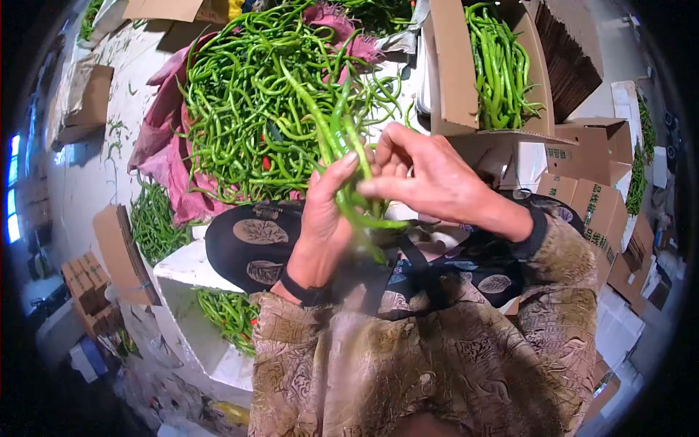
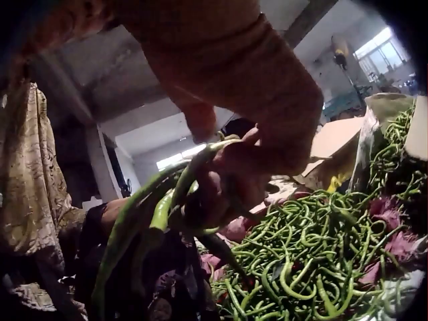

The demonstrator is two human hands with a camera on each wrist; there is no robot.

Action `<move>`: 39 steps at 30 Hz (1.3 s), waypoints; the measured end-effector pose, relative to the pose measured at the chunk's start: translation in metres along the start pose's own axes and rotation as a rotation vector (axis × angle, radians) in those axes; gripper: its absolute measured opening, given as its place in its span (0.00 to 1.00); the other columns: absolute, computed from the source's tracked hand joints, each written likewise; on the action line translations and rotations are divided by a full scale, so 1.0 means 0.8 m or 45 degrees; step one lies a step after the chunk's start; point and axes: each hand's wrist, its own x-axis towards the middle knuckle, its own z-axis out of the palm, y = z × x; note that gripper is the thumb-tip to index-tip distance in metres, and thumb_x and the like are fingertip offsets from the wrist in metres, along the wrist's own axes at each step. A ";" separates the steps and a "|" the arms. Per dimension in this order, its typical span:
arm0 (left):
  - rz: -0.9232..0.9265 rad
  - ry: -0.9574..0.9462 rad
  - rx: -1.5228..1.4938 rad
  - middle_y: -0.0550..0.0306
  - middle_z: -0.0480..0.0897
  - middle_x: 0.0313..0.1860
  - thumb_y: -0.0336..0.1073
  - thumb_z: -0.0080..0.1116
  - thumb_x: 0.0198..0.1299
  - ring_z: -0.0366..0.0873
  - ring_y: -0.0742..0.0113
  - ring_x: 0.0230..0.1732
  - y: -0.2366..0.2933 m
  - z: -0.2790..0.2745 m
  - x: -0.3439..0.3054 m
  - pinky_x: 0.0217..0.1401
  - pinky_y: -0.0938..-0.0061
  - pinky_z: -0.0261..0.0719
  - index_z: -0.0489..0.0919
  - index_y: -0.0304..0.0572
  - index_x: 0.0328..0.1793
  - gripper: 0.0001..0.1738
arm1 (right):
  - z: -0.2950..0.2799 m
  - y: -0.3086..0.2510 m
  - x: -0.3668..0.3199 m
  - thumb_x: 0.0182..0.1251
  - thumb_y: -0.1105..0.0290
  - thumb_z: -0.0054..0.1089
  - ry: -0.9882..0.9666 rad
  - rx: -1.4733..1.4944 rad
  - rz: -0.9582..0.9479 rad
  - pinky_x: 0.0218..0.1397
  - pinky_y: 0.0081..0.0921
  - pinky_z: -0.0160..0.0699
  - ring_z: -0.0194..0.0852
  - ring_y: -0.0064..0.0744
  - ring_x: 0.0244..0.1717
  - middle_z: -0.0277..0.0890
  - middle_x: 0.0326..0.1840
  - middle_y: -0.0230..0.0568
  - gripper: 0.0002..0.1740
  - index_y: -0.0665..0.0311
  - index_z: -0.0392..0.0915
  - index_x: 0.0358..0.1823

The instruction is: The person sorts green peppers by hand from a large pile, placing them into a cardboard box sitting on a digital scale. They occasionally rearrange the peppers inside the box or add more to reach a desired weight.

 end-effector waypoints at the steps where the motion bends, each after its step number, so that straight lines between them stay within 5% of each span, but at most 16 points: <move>1: -0.002 0.023 -0.011 0.49 0.80 0.48 0.34 0.53 0.65 0.80 0.63 0.49 0.002 -0.008 0.001 0.50 0.73 0.82 0.72 0.35 0.58 0.17 | 0.008 0.004 0.007 0.57 0.68 0.69 0.054 -0.068 0.037 0.29 0.20 0.68 0.68 0.16 0.27 0.74 0.25 0.30 0.14 0.69 0.74 0.37; 4: -0.022 -0.123 -0.111 0.49 0.80 0.51 0.33 0.53 0.66 0.81 0.64 0.46 0.007 -0.023 0.003 0.48 0.75 0.83 0.73 0.35 0.58 0.16 | 0.018 0.009 0.018 0.56 0.71 0.65 0.064 0.005 0.088 0.33 0.27 0.78 0.80 0.27 0.29 0.78 0.25 0.42 0.12 0.71 0.72 0.33; 6: 0.062 0.069 0.023 0.47 0.80 0.53 0.33 0.53 0.66 0.82 0.65 0.44 0.005 -0.001 -0.003 0.45 0.76 0.83 0.73 0.34 0.58 0.17 | 0.033 0.019 0.022 0.56 0.73 0.62 0.085 -0.010 0.046 0.32 0.28 0.79 0.81 0.30 0.27 0.78 0.26 0.44 0.11 0.72 0.71 0.36; 8: 0.067 0.069 0.053 0.45 0.79 0.55 0.35 0.53 0.67 0.82 0.68 0.44 0.004 0.002 -0.001 0.41 0.79 0.81 0.73 0.33 0.58 0.17 | 0.048 0.035 0.028 0.56 0.74 0.61 0.250 -0.014 -0.207 0.32 0.29 0.79 0.81 0.32 0.25 0.79 0.30 0.46 0.12 0.73 0.72 0.39; 10: 0.083 0.086 0.043 0.47 0.81 0.51 0.32 0.59 0.62 0.81 0.70 0.39 0.007 -0.006 0.002 0.34 0.84 0.78 0.74 0.34 0.55 0.17 | 0.036 0.029 0.030 0.57 0.73 0.61 0.096 0.095 -0.032 0.35 0.29 0.80 0.82 0.34 0.30 0.80 0.34 0.49 0.16 0.75 0.72 0.44; 12: 0.030 0.055 0.028 0.52 0.81 0.47 0.33 0.59 0.62 0.80 0.70 0.40 0.010 -0.009 0.001 0.35 0.80 0.77 0.74 0.36 0.53 0.15 | 0.030 0.034 0.034 0.57 0.74 0.61 0.027 0.323 0.156 0.39 0.30 0.80 0.82 0.33 0.36 0.80 0.35 0.47 0.16 0.75 0.72 0.45; 13: 0.072 0.081 0.046 0.53 0.81 0.46 0.33 0.57 0.64 0.79 0.68 0.41 0.008 -0.012 0.001 0.35 0.79 0.77 0.74 0.37 0.54 0.14 | 0.022 0.032 0.035 0.56 0.73 0.61 0.047 0.076 0.123 0.44 0.31 0.80 0.81 0.31 0.41 0.80 0.37 0.47 0.18 0.74 0.73 0.47; 14: 0.110 0.108 0.062 0.54 0.81 0.45 0.33 0.55 0.66 0.78 0.67 0.42 0.005 -0.014 0.002 0.36 0.77 0.77 0.74 0.37 0.55 0.14 | 0.022 0.042 0.036 0.56 0.72 0.58 0.047 0.287 0.040 0.42 0.29 0.78 0.78 0.26 0.38 0.78 0.36 0.43 0.17 0.73 0.72 0.46; 17: 0.051 0.041 -0.198 0.57 0.79 0.38 0.32 0.54 0.66 0.76 0.68 0.40 0.014 -0.025 0.011 0.35 0.78 0.76 0.75 0.37 0.50 0.09 | -0.006 0.040 0.031 0.60 0.68 0.56 0.112 0.162 -0.067 0.36 0.22 0.71 0.68 0.22 0.34 0.70 0.32 0.34 0.17 0.70 0.68 0.48; 18: 0.045 0.018 -0.280 0.57 0.79 0.38 0.32 0.54 0.66 0.76 0.68 0.40 0.018 -0.025 0.011 0.36 0.78 0.77 0.75 0.37 0.49 0.09 | -0.008 0.029 0.027 0.64 0.70 0.54 0.101 0.342 -0.010 0.43 0.17 0.63 0.64 0.18 0.38 0.66 0.37 0.30 0.11 0.65 0.69 0.46; 20: 0.081 0.031 -0.271 0.56 0.79 0.38 0.33 0.53 0.67 0.76 0.67 0.40 0.023 -0.026 0.013 0.36 0.77 0.78 0.75 0.36 0.47 0.08 | -0.008 0.028 0.025 0.65 0.69 0.54 0.166 0.612 0.050 0.45 0.15 0.63 0.68 0.19 0.40 0.70 0.38 0.32 0.12 0.65 0.69 0.47; 24: 0.160 0.037 -0.326 0.56 0.79 0.36 0.37 0.52 0.69 0.77 0.67 0.38 0.027 -0.029 0.019 0.37 0.75 0.79 0.75 0.36 0.45 0.10 | 0.019 0.032 0.013 0.70 0.62 0.53 -0.152 0.472 0.062 0.50 0.23 0.73 0.73 0.25 0.43 0.72 0.43 0.39 0.15 0.66 0.69 0.49; 28: 0.107 0.154 -0.328 0.56 0.80 0.34 0.36 0.53 0.68 0.78 0.66 0.37 0.024 -0.023 0.018 0.38 0.73 0.81 0.76 0.37 0.44 0.09 | 0.049 0.046 0.008 0.74 0.63 0.48 -0.114 0.341 -0.204 0.45 0.22 0.74 0.72 0.22 0.37 0.73 0.34 0.33 0.15 0.67 0.72 0.51; 34: 0.085 0.017 -0.413 0.55 0.79 0.36 0.33 0.52 0.67 0.77 0.64 0.39 0.028 -0.036 0.019 0.38 0.74 0.80 0.76 0.35 0.46 0.09 | 0.014 0.060 -0.005 0.76 0.61 0.45 -0.057 0.654 0.047 0.32 0.17 0.64 0.62 0.16 0.27 0.68 0.28 0.26 0.17 0.67 0.73 0.51; 38: 0.077 -0.027 -0.404 0.54 0.79 0.38 0.33 0.52 0.67 0.77 0.64 0.40 0.029 -0.031 0.017 0.39 0.73 0.80 0.76 0.35 0.47 0.09 | 0.005 0.056 -0.018 0.73 0.60 0.50 -0.051 0.606 0.149 0.34 0.17 0.66 0.64 0.16 0.30 0.70 0.30 0.27 0.17 0.67 0.73 0.50; 39: 0.115 0.116 -0.295 0.59 0.79 0.34 0.35 0.57 0.65 0.77 0.70 0.35 0.027 -0.020 0.015 0.34 0.75 0.80 0.76 0.40 0.46 0.08 | 0.011 0.046 -0.019 0.70 0.61 0.55 -0.032 0.441 0.126 0.36 0.16 0.67 0.65 0.17 0.31 0.70 0.31 0.28 0.17 0.67 0.73 0.50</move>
